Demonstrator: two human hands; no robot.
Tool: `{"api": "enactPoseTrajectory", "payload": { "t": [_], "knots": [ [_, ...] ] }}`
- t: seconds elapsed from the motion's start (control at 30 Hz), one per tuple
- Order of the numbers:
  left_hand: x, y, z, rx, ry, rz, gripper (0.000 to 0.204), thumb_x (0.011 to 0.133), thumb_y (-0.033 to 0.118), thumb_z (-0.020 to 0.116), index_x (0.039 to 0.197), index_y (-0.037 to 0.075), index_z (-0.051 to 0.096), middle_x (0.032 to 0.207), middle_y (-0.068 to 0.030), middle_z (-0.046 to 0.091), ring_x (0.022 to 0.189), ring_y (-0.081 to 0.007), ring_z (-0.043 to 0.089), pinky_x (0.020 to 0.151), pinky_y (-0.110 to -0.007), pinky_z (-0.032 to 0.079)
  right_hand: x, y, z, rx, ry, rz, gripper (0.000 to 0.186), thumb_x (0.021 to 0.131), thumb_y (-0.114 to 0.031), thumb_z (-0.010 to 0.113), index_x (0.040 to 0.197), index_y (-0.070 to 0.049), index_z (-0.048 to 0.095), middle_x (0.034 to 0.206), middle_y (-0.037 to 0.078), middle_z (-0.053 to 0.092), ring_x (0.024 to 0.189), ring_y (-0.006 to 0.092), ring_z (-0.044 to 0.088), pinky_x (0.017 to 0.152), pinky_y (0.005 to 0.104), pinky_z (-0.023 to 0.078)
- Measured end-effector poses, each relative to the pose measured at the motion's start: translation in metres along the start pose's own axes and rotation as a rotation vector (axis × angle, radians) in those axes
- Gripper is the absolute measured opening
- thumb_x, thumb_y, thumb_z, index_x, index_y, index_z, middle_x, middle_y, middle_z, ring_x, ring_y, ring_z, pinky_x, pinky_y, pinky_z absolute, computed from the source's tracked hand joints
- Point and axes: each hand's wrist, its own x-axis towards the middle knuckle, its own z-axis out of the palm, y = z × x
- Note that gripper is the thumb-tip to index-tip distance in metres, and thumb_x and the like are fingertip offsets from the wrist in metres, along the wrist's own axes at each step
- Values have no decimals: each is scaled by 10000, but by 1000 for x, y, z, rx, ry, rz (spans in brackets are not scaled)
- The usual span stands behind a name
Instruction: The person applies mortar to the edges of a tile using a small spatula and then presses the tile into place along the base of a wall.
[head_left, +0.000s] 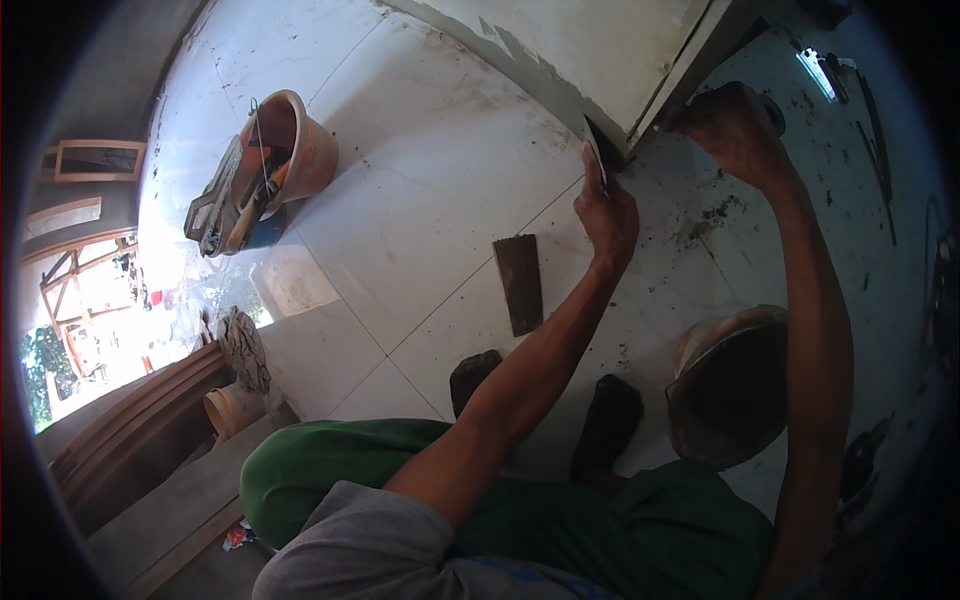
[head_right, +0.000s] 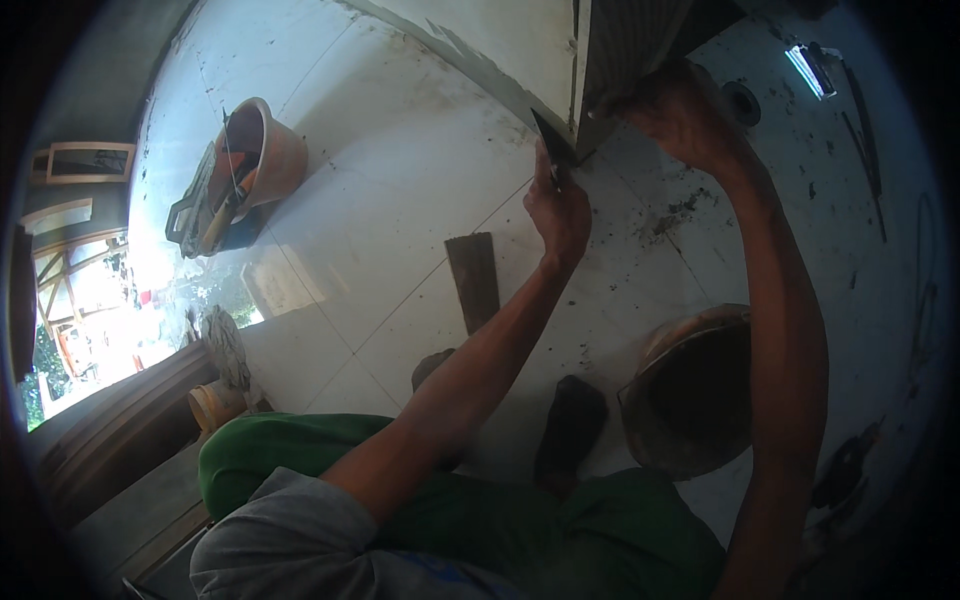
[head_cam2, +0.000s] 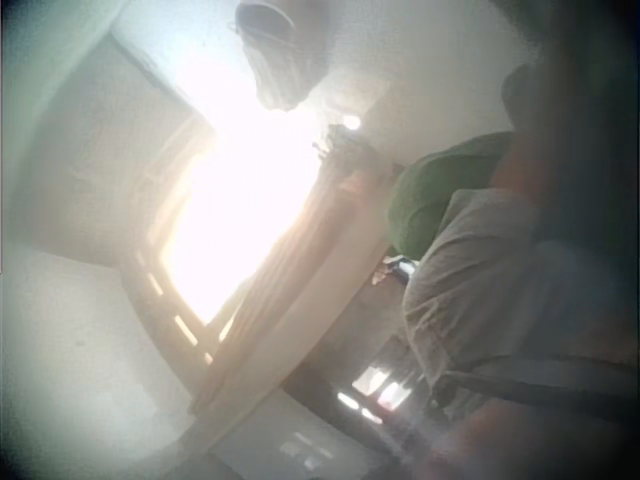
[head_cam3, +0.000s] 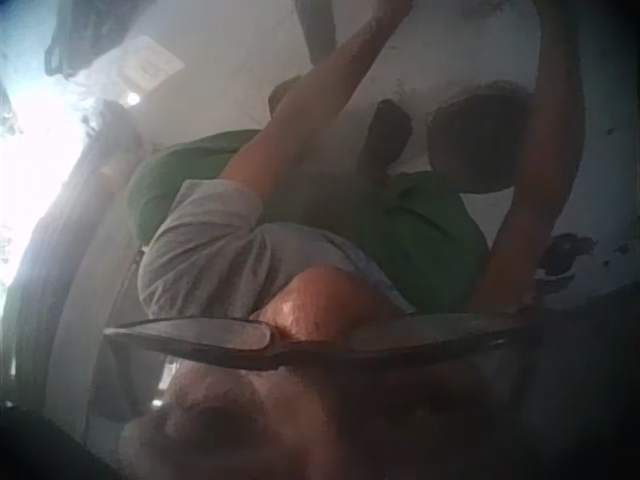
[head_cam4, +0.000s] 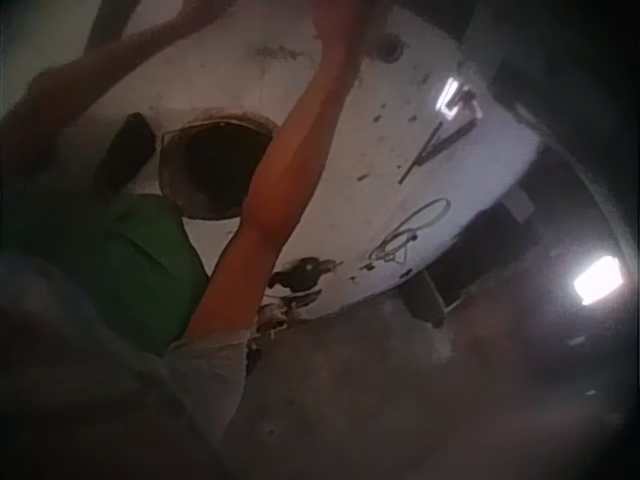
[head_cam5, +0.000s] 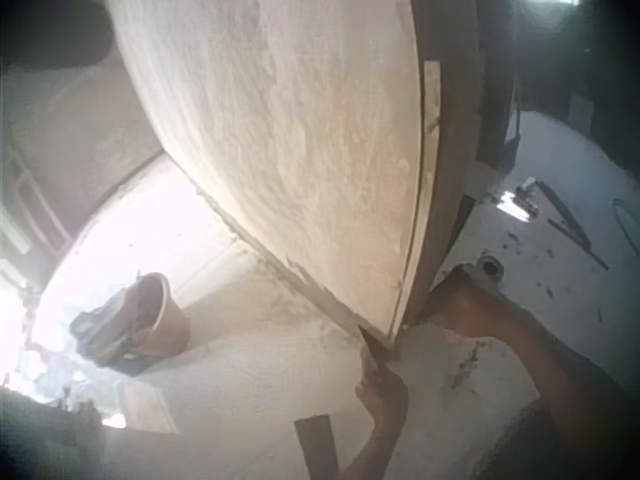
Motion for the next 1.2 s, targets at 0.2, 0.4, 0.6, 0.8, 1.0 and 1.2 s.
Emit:
{"api": "enactPoseTrajectory", "payload": {
  "t": [0.2,0.4,0.6,0.8,1.0,1.2],
  "knots": [
    [-30,29,12,-47,-14,-199,612,952,-45,537,1557,15,467,1173,-337,707,1021,-465,730,877,-440,552,-5,4,3,-50,120,-154,139,983,-147,679,1011,-98,806,826,97,766,679,250,691,643,363,546],
    [-68,25,0,-42,9,-144,566,1012,28,563,1569,34,462,1054,-313,728,861,-395,752,766,-435,555,6,10,15,-190,171,-368,149,999,-158,671,1007,-110,812,824,92,761,675,231,693,639,367,545],
    [-102,44,-36,30,-165,-296,486,1039,51,558,1522,15,513,780,-250,668,637,-337,662,635,-455,524,-5,20,4,-94,33,-233,140,952,-183,721,1020,-108,817,800,101,744,664,277,688,650,387,554],
    [-5,12,-47,204,155,-27,207,1037,91,523,1171,-5,648,707,-256,610,625,-461,591,613,-556,435,-8,20,8,-262,185,-307,231,905,-190,723,1047,-337,831,776,84,732,677,270,720,649,392,609],
    [54,32,-54,172,76,142,370,1034,55,498,1383,42,620,761,-268,650,627,-433,623,613,-517,464,2,19,11,-382,129,-306,167,904,-183,728,1042,-141,813,859,106,762,783,315,731,737,420,574],
    [-10,44,-43,227,-48,154,444,1045,30,507,1478,93,583,752,-248,647,590,-340,611,583,-456,474,3,51,28,-321,129,-149,180,868,-178,725,1022,-169,818,813,94,747,743,298,728,709,419,582]
  ]
}}
